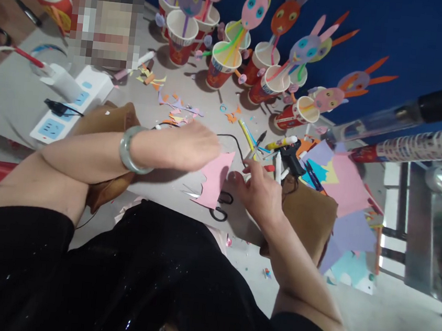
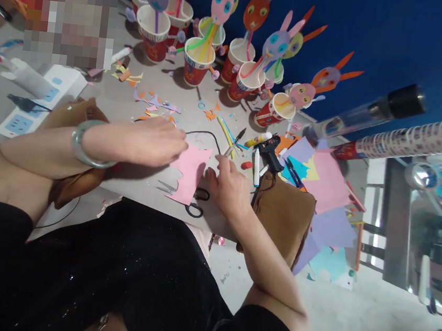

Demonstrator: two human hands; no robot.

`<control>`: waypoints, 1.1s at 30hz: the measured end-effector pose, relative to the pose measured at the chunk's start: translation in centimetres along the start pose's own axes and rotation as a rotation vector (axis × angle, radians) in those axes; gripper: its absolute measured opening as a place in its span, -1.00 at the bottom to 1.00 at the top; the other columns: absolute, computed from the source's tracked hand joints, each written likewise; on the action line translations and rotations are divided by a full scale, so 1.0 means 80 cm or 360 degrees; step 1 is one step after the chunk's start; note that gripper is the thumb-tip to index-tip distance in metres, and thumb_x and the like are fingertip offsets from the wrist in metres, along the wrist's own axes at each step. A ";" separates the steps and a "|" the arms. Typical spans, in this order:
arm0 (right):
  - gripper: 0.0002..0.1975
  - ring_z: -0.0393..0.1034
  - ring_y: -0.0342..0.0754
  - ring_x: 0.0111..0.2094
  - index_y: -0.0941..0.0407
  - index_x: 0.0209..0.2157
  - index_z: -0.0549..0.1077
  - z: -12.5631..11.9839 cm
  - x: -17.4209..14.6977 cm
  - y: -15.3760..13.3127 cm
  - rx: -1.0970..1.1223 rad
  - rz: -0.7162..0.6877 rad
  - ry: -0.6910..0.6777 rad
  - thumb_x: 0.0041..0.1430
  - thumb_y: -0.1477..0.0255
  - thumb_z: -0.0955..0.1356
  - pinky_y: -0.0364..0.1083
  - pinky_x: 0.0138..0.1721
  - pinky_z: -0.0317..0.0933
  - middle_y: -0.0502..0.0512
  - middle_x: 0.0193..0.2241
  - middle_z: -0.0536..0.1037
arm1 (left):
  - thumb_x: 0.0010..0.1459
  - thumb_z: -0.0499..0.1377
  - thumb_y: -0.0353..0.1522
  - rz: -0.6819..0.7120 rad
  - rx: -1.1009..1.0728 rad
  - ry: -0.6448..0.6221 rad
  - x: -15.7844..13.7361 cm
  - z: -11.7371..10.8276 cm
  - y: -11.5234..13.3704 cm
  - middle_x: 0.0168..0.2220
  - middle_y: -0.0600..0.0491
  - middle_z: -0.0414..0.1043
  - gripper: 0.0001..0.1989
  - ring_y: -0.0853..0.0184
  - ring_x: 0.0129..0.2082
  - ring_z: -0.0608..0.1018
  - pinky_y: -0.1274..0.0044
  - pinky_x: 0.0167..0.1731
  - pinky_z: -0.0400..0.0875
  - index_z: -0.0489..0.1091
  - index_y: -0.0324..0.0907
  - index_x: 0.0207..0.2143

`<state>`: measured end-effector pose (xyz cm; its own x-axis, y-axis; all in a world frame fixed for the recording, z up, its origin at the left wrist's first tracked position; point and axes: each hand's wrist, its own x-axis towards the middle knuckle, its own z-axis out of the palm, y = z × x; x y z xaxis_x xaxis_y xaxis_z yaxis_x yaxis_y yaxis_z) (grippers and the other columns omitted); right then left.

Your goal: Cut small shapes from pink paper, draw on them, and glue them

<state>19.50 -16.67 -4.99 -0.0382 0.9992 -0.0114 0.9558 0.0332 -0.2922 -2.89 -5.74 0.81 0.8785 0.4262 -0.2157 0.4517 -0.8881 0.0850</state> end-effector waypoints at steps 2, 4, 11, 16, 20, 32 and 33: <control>-0.74 0.51 0.00 -0.41 0.15 -0.09 0.45 -0.007 -0.017 -0.002 -0.0280 -0.0111 -0.0099 0.36 0.27 0.28 -0.09 -0.45 0.06 0.21 -0.23 0.64 | 0.30 0.05 -0.47 0.0343 -0.0047 -0.0034 -0.001 0.019 0.009 -0.27 -0.06 0.56 -0.76 0.26 -0.35 0.54 0.43 -0.38 0.26 0.54 -0.25 -0.24; -0.75 0.50 -0.01 -0.40 0.14 -0.16 0.49 -0.010 -0.031 -0.005 -0.0364 -0.0258 -0.0364 0.34 0.23 0.33 -0.10 -0.46 0.00 0.17 -0.27 0.64 | 0.31 0.04 -0.48 0.0563 -0.0107 0.0003 -0.002 0.035 0.013 -0.20 -0.07 0.55 -0.75 0.30 -0.36 0.52 0.45 -0.37 0.26 0.53 -0.24 -0.16; -0.77 0.50 -0.04 -0.35 0.15 -0.10 0.51 -0.005 -0.049 -0.002 -0.0335 -0.0423 -0.0900 0.39 0.30 0.32 -0.09 -0.40 0.01 0.15 -0.23 0.63 | 0.23 0.06 -0.53 0.0548 -0.0158 -0.0123 0.003 0.055 0.016 -0.21 -0.11 0.55 -0.78 0.32 -0.40 0.45 0.46 -0.38 0.19 0.52 -0.27 -0.24; -0.82 0.50 -0.02 -0.35 0.14 -0.17 0.51 -0.023 -0.059 0.017 -0.0427 -0.0288 -0.0881 0.36 0.35 0.31 -0.08 -0.41 0.01 0.15 -0.27 0.63 | 0.17 0.08 -0.50 0.0471 -0.0165 -0.0331 0.007 0.048 0.022 -0.19 -0.15 0.52 -0.78 0.30 -0.43 0.45 0.44 -0.39 0.19 0.54 -0.28 -0.25; -0.80 0.49 0.00 -0.37 0.09 -0.21 0.53 -0.050 -0.055 0.042 -0.0423 -0.0117 -0.0666 0.34 0.30 0.31 -0.09 -0.42 0.05 0.13 -0.31 0.63 | 0.21 0.08 -0.43 0.0510 -0.0120 -0.0383 0.006 0.043 0.025 -0.06 -0.21 0.47 -0.73 0.29 -0.41 0.46 0.44 -0.38 0.21 0.51 -0.31 -0.12; -0.62 0.50 0.19 -0.18 0.20 0.06 0.47 -0.033 0.037 0.080 -0.0761 0.0393 -0.0450 0.33 0.33 0.24 -0.01 -0.29 0.19 0.40 -0.04 0.58 | 0.06 0.10 -0.50 0.0436 -0.0209 -0.0299 0.003 0.059 0.032 -0.06 -0.26 0.51 -0.59 0.33 -0.49 0.43 0.45 -0.46 0.21 0.50 -0.34 -0.02; -0.65 0.50 0.18 -0.18 0.20 0.02 0.48 -0.031 0.038 0.083 -0.0743 0.0372 -0.0459 0.34 0.35 0.23 -0.01 -0.28 0.19 0.40 -0.06 0.58 | 0.05 0.11 -0.51 0.0414 -0.0256 -0.0267 0.002 0.066 0.032 -0.08 -0.26 0.52 -0.56 0.32 -0.47 0.43 0.46 -0.43 0.23 0.49 -0.35 0.01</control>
<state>26.46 -13.39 -4.59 0.1732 0.9371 -0.3030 0.9731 -0.1153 0.1997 -2.44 -8.86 -4.16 0.9358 0.1429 -0.3222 0.2463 -0.9191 0.3076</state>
